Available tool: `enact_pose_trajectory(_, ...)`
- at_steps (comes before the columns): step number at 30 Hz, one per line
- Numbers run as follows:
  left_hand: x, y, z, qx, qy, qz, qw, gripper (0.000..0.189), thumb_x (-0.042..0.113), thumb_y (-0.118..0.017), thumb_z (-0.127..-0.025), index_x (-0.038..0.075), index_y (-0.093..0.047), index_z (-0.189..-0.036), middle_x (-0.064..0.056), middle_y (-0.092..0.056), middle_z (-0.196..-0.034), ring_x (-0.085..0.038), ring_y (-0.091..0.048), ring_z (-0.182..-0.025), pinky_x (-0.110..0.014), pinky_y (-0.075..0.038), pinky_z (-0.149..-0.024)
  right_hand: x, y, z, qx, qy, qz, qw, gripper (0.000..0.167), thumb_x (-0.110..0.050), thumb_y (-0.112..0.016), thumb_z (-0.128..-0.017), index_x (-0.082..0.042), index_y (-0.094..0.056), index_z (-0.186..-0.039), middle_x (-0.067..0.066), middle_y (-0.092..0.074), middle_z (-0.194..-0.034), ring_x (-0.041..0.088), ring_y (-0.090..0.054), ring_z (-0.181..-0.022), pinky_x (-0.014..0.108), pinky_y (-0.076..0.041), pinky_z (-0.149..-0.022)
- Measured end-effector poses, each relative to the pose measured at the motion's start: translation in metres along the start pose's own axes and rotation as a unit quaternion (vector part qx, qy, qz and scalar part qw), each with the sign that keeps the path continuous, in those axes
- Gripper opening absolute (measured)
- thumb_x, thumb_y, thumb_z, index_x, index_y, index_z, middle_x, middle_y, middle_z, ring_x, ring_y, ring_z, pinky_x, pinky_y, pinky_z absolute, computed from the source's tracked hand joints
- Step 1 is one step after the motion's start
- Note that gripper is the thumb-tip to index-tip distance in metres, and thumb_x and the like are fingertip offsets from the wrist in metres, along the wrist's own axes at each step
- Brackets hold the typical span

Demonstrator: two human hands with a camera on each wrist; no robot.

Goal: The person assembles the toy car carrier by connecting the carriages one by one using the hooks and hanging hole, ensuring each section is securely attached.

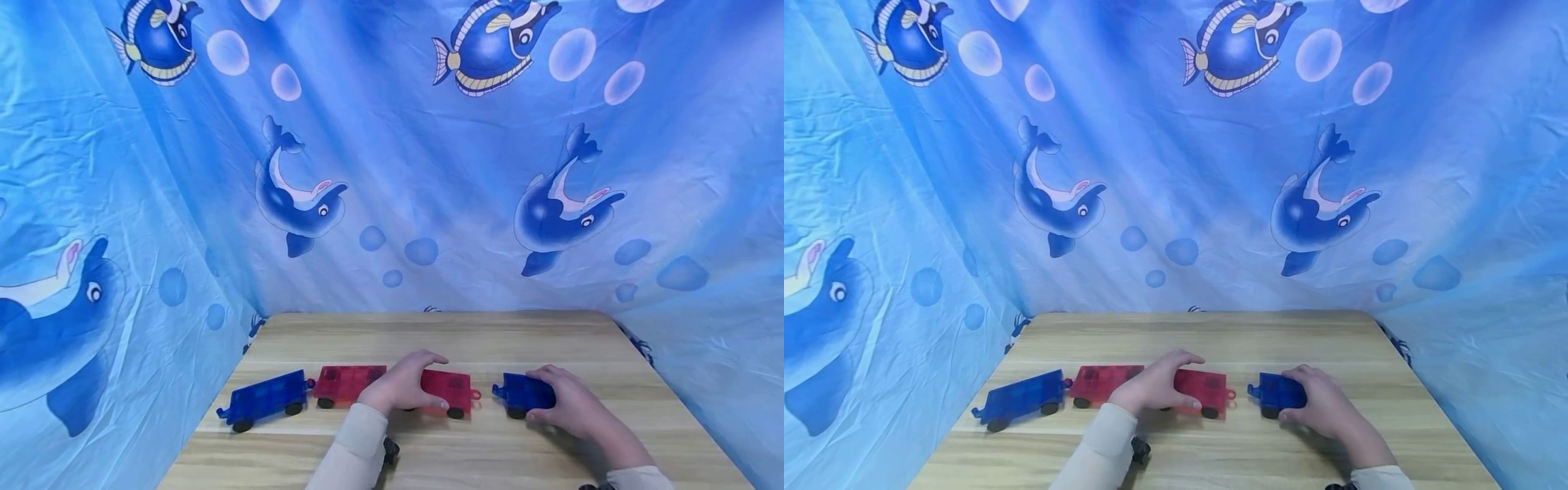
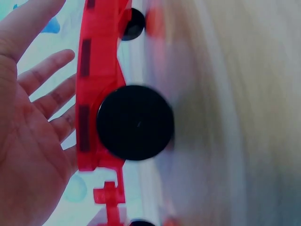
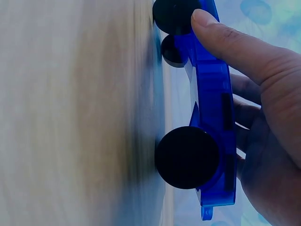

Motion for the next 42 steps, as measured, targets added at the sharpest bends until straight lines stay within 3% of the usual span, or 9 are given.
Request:
enact_pose_trajectory(5,0.005,-0.008,-0.001,-0.003,-0.004,-0.006,1.0,0.085,0.051,-0.094,-0.075,0.024,-0.059,-0.147,0.012,-0.055,-0.144,-0.016,-0.049,-0.137,-0.04,-0.045,-0.112,-0.006,-0.001,-0.001,0.006,0.011,-0.002,0.9999,0.082,-0.049,-0.097,-0.068,-0.008,-0.069,-0.134,0.004,-0.068,-0.123,0.038,-0.062,-0.119,0.065,-0.047,-0.1)
enact_pose_trajectory(10,0.006,-0.014,-0.004,-0.001,-0.008,-0.042,0.9991,0.086,0.053,-0.095,-0.073,0.027,-0.06,-0.147,0.012,-0.056,-0.143,-0.016,-0.049,-0.138,-0.037,-0.044,-0.113,-0.008,-0.003,-0.003,0.003,0.008,-0.005,1.0,0.08,-0.047,-0.097,-0.069,-0.01,-0.069,-0.134,0.001,-0.068,-0.122,0.034,-0.062,-0.118,0.063,-0.048,-0.1)
enact_pose_trajectory(19,0.002,-0.019,-0.004,-0.011,0.032,-0.062,0.9975,0.086,0.044,-0.098,-0.072,0.025,-0.061,-0.148,0.009,-0.056,-0.146,-0.016,-0.049,-0.137,-0.035,-0.045,-0.112,-0.008,-0.008,-0.004,-0.007,0.0,-0.005,1.0,0.082,-0.05,-0.096,-0.069,-0.012,-0.068,-0.135,0.002,-0.067,-0.124,0.037,-0.061,-0.122,0.065,-0.047,-0.101)
enact_pose_trajectory(34,-0.003,-0.02,-0.002,-0.018,0.057,-0.022,0.998,0.082,0.045,-0.094,-0.076,0.031,-0.058,-0.149,0.013,-0.055,-0.144,-0.013,-0.052,-0.13,-0.037,-0.051,-0.104,-0.016,-0.011,-0.005,-0.01,-0.002,-0.012,0.9999,0.084,-0.051,-0.097,-0.067,-0.013,-0.068,-0.136,0.001,-0.067,-0.123,0.037,-0.06,-0.122,0.066,-0.047,-0.101)
enact_pose_trajectory(42,-0.003,-0.018,-0.002,-0.014,0.052,0.024,0.9983,0.08,0.042,-0.094,-0.078,0.027,-0.058,-0.148,0.012,-0.056,-0.142,-0.011,-0.053,-0.124,-0.034,-0.052,-0.1,-0.018,-0.011,-0.004,-0.009,0.004,-0.008,0.9999,0.083,-0.051,-0.096,-0.068,-0.012,-0.068,-0.136,0.001,-0.067,-0.122,0.037,-0.061,-0.12,0.066,-0.047,-0.101)
Point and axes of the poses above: each hand's wrist, its own z-axis away from the middle knuckle, its own y-axis out of the back of the hand, x = y × z, the point moved 8 cm from there along -z, towards the middle knuckle
